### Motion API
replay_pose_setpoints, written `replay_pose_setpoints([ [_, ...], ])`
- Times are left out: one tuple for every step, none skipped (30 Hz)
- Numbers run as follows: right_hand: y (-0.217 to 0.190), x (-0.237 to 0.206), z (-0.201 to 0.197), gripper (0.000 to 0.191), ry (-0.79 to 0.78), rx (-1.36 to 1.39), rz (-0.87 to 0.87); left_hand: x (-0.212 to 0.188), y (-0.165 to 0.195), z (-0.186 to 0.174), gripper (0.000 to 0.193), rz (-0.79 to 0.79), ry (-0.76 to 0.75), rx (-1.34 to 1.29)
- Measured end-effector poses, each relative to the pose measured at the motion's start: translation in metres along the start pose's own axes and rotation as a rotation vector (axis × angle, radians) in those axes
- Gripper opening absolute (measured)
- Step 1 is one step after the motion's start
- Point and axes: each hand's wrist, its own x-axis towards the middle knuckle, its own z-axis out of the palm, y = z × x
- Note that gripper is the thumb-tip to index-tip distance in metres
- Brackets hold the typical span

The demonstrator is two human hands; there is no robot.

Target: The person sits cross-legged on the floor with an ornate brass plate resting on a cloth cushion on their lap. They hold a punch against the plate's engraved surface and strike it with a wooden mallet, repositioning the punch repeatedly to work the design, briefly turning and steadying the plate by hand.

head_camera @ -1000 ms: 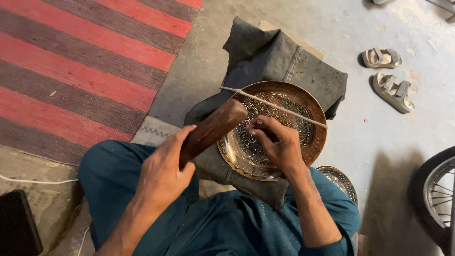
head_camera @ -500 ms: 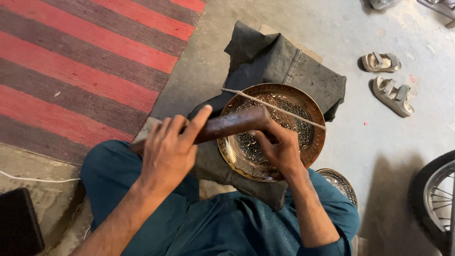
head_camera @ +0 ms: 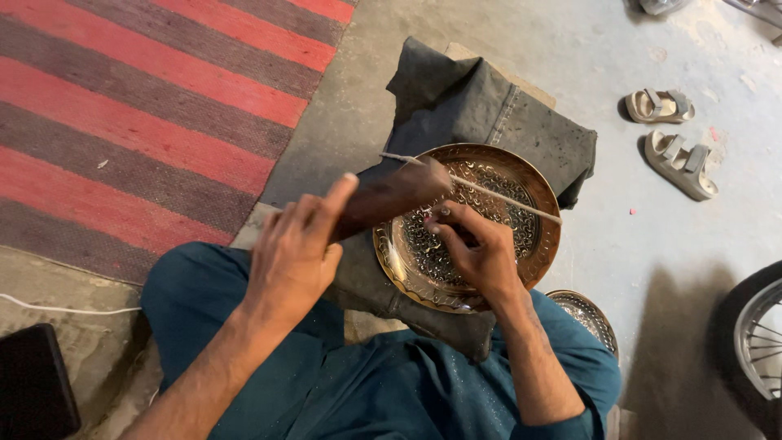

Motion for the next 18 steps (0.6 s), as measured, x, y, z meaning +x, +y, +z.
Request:
replay_pose_setpoints([
  [-0.0004,-0.0009,-0.0006,0.024,-0.011,0.006,0.014,-0.0006,0.0002,0.0009,0.081,0.023,-0.025,0.155],
  [-0.0008,-0.0013,-0.0009,0.023,-0.019,0.013,0.024,-0.0007,0.0,0.0017,0.081,0.048,-0.045,0.312],
  [-0.0008,-0.0007,-0.0012,0.023,-0.033,0.02,0.029,-0.0012,0.0001,0.0025,0.081,0.023,-0.006,0.173],
  [-0.0007,0.0003,-0.0011,0.024,-0.028,0.023,0.004,-0.001,-0.0007,0.0029,0.081,0.004,0.031,0.033],
  [-0.0012,-0.0009,-0.0014,0.025,-0.022,0.024,-0.013,-0.0019,-0.0005,0.0034,0.081,-0.015,0.06,-0.112],
  [-0.0009,-0.0005,-0.0015,0.026,-0.018,0.025,-0.037,-0.0019,-0.0006,0.0042,0.08,0.004,0.033,0.044],
  [-0.0009,-0.0002,-0.0012,0.028,-0.027,0.04,-0.022,-0.0024,-0.0008,0.0043,0.079,0.02,0.007,0.202],
  [-0.0009,-0.001,-0.0007,0.029,-0.033,0.053,-0.003,-0.003,-0.0006,0.0047,0.079,0.038,-0.022,0.359],
  [-0.0003,-0.0005,-0.0009,0.031,-0.039,0.066,0.012,-0.0025,-0.0017,0.0048,0.078,0.024,0.006,0.275],
  [0.001,0.0009,-0.0011,0.03,-0.032,0.037,-0.013,-0.0017,-0.0032,0.0048,0.077,0.011,0.033,0.191],
  [0.0014,0.0002,-0.0015,0.03,-0.022,0.008,-0.028,-0.0017,-0.0032,0.0052,0.077,0.002,0.052,0.101],
  [0.0023,-0.0007,-0.0021,0.029,-0.013,-0.022,-0.044,-0.0016,-0.003,0.0062,0.076,0.017,0.039,0.128],
  [0.0031,-0.0002,-0.002,0.029,-0.027,-0.011,-0.04,-0.0015,-0.0031,0.0066,0.076,0.028,0.033,0.16],
  [0.0034,-0.0009,-0.0019,0.028,-0.04,0.0,-0.035,-0.0021,-0.0023,0.0074,0.076,0.039,0.026,0.191],
  [0.0041,-0.0006,-0.0022,0.028,-0.047,0.008,-0.029,-0.0018,-0.0036,0.0073,0.075,0.043,0.025,0.223],
  [0.0047,-0.0001,-0.0026,0.028,-0.038,0.003,-0.033,-0.0025,-0.0045,0.0067,0.075,0.041,0.024,0.255],
  [0.0048,0.0002,-0.0023,0.029,-0.027,-0.001,-0.033,-0.0028,-0.0049,0.0071,0.074,0.041,0.02,0.287],
  [0.0043,-0.0004,-0.0019,0.029,-0.014,-0.004,-0.027,-0.0034,-0.005,0.0075,0.075,0.039,0.044,0.152],
])
